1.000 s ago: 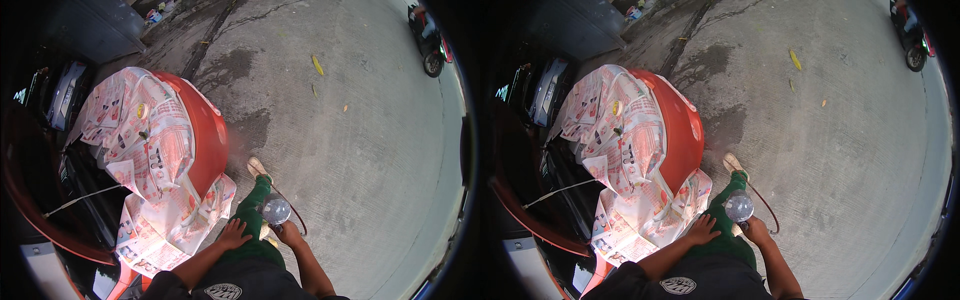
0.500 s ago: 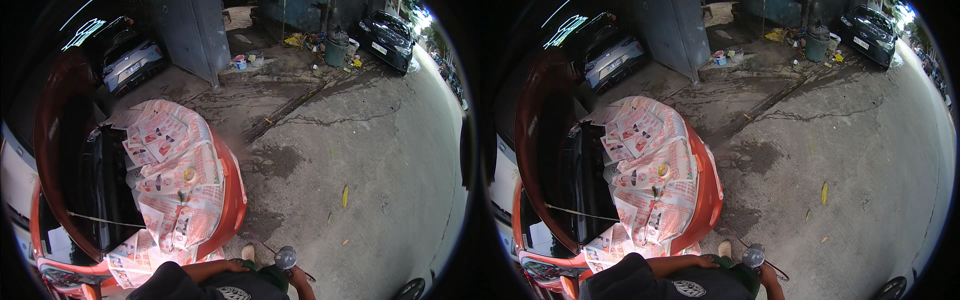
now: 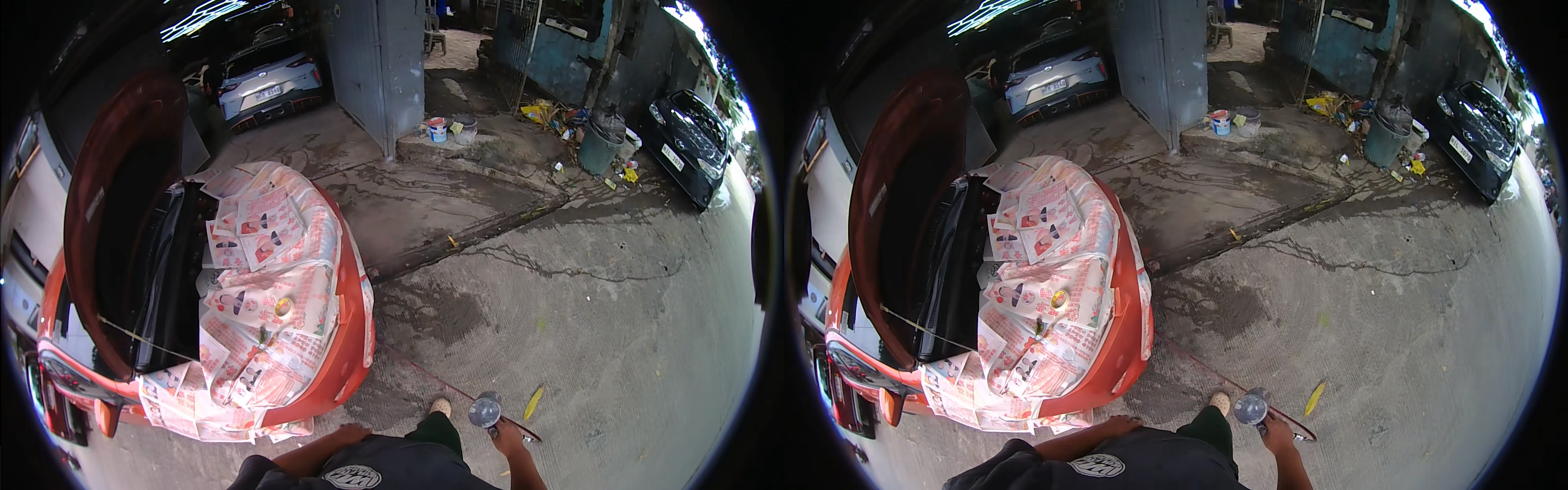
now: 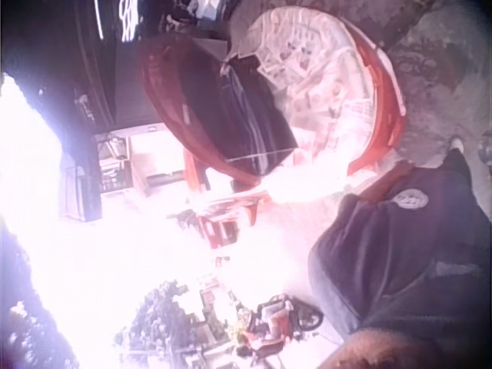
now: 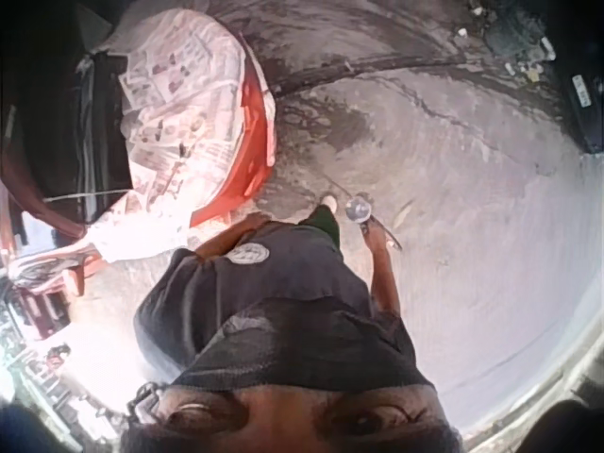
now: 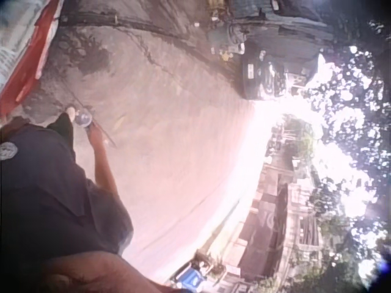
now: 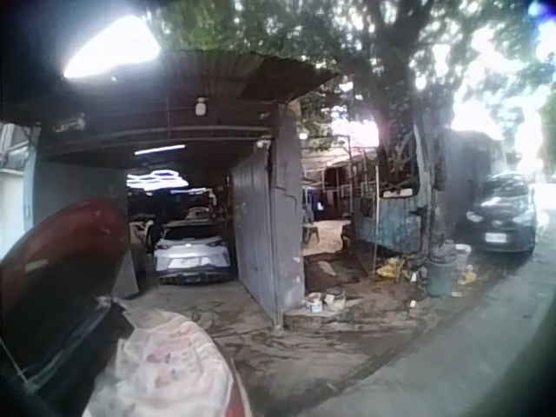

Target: The person uses a spray gun to apply a coat of paint to a red car bumper. The bumper is partially covered with newspaper to protect adjacent areas. The person moves around the bumper, spraying different sections while kneeling and standing.

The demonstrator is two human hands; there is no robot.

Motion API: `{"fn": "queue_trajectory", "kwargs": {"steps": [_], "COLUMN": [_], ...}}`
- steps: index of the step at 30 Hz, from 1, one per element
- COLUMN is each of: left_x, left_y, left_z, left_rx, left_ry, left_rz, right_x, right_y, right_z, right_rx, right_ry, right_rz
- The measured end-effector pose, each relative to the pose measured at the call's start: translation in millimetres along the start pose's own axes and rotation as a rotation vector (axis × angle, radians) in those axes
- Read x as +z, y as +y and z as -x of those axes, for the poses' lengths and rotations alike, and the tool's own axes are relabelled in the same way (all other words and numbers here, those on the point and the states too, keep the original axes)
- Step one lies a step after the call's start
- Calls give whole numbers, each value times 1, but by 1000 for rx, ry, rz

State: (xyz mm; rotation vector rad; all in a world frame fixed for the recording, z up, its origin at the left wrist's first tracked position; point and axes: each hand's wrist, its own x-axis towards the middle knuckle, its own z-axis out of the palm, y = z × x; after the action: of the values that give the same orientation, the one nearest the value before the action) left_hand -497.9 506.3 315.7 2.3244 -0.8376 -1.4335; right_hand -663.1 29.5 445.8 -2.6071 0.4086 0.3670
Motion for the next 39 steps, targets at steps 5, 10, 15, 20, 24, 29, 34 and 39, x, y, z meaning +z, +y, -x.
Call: {"fn": "queue_trajectory", "kwargs": {"steps": [5,10,15,20,24,29,34,39], "left_x": [-19,-11,-52,-119,-154,-187,-311,-312], "left_y": [75,94,128,189,224,332,622,681], "left_z": [-13,-42,-79,-157,-175,-148,51,130], "left_rx": [4,14,-82,3,51,197,1142,1764], "left_ry": [184,138,-16,-3,29,101,512,470], "left_rz": [-169,-104,-59,-197,-247,-282,-489,-478], "right_x": [-38,-25,4,54,79,91,72,76], "right_y": [46,83,108,149,148,154,140,140], "right_z": [-66,-111,-100,-64,-56,-39,-81,-92], "right_rx": [-11,19,183,263,336,389,318,297], "right_ry": [-79,-57,-203,-271,-287,-272,-252,-250], "right_rz": [-170,-320,-434,-540,-562,-616,-607,-661]}}
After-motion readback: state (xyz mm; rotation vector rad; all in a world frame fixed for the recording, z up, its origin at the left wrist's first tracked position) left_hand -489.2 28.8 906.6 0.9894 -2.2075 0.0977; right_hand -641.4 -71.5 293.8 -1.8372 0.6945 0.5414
